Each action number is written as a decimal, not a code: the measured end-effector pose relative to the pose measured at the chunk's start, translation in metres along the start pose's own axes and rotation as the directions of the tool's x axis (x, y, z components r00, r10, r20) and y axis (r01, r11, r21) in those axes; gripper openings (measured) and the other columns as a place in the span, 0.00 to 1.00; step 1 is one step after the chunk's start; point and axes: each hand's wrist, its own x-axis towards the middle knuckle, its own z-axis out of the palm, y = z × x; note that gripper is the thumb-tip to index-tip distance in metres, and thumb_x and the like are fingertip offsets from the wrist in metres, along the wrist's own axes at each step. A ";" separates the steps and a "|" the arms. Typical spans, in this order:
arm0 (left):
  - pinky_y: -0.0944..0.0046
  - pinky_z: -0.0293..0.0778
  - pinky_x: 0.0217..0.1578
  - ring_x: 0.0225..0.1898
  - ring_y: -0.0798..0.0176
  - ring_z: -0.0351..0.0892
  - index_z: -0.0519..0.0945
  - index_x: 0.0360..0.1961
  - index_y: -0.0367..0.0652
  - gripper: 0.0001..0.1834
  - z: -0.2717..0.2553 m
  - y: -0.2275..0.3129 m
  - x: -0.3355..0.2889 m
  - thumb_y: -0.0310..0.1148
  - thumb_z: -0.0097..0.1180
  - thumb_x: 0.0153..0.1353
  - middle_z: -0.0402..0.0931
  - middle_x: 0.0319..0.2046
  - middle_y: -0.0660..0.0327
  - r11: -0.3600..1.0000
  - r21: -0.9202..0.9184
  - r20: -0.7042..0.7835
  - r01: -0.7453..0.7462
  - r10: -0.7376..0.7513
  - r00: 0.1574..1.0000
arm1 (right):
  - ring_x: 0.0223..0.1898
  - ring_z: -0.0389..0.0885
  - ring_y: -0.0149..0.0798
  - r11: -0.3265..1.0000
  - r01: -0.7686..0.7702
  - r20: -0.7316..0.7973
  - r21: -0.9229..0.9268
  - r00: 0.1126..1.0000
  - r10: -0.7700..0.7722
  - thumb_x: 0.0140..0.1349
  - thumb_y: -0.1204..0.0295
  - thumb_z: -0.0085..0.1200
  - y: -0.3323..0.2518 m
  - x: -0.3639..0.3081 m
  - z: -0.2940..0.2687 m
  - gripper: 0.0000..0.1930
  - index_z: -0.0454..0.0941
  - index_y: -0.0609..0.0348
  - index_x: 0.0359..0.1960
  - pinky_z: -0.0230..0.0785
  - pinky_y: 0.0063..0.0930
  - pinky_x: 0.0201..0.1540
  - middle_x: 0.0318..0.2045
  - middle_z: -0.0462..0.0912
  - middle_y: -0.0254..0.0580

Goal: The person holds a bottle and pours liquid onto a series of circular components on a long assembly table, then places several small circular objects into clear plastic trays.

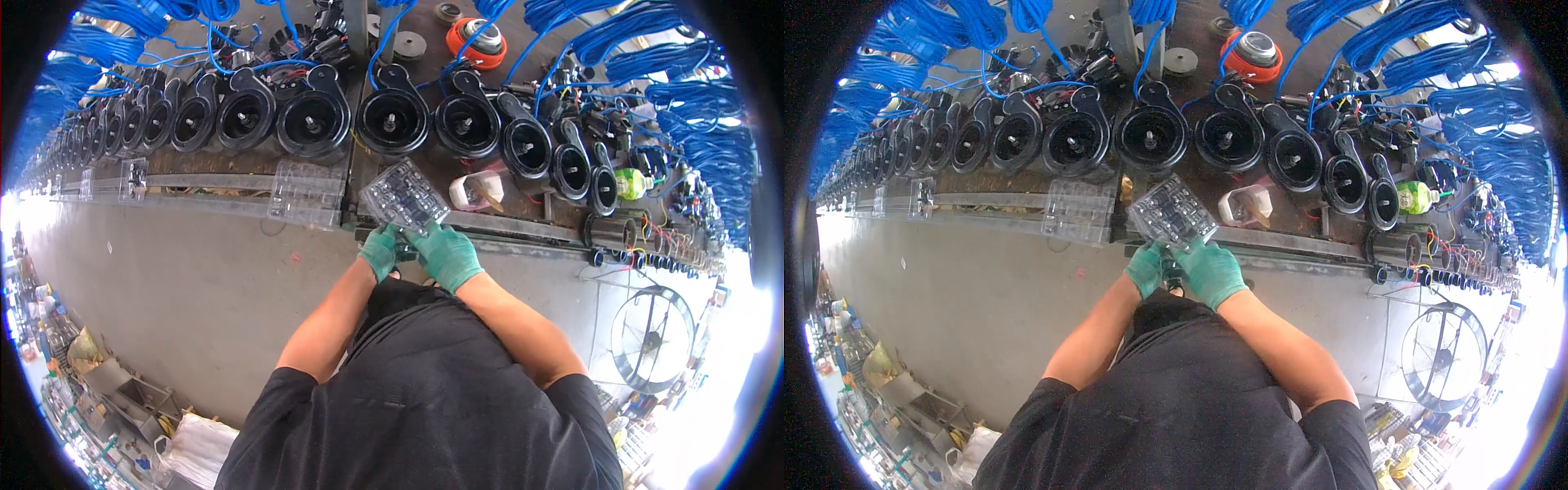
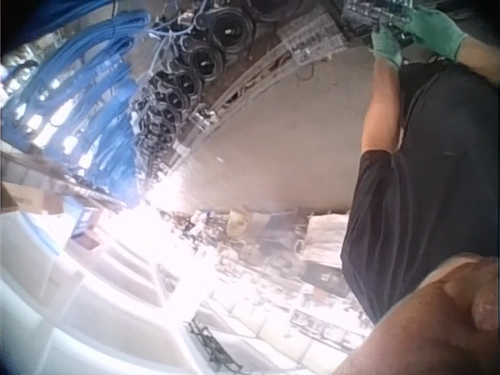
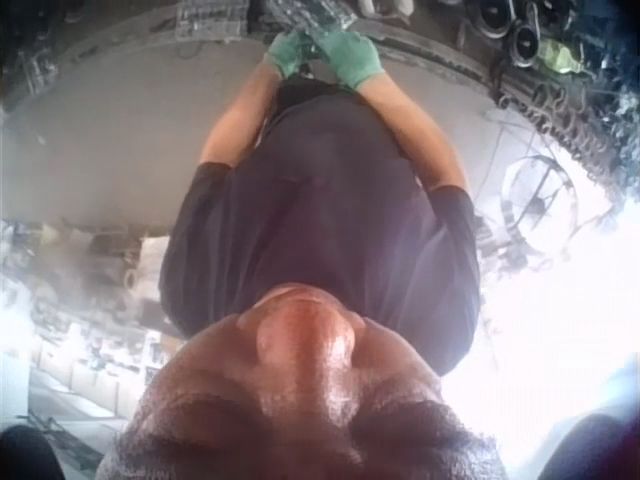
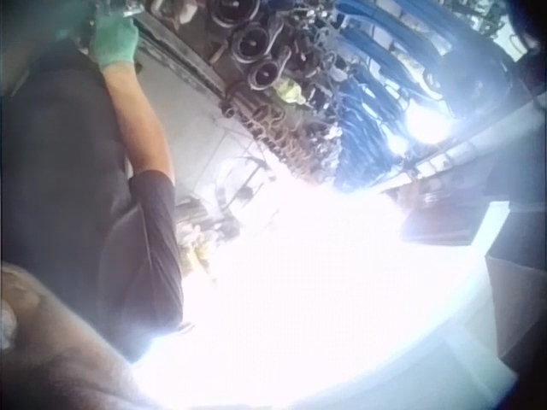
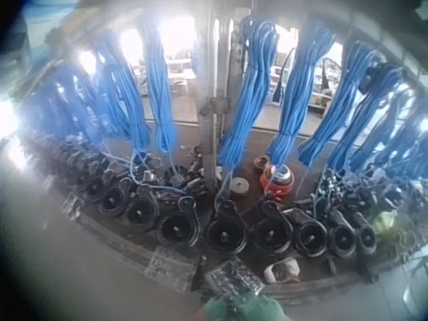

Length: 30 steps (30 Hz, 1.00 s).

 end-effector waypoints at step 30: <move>0.51 0.82 0.48 0.47 0.56 0.85 0.76 0.63 0.47 0.22 0.002 -0.005 0.007 0.45 0.57 0.75 0.84 0.50 0.59 0.996 -0.078 0.039 0.034 -0.031 0.999 | 0.47 0.85 0.60 0.767 -0.425 0.051 0.482 0.887 0.459 0.58 0.64 0.69 0.007 0.010 0.039 0.23 0.80 0.57 0.53 0.78 0.49 0.50 0.43 0.87 0.58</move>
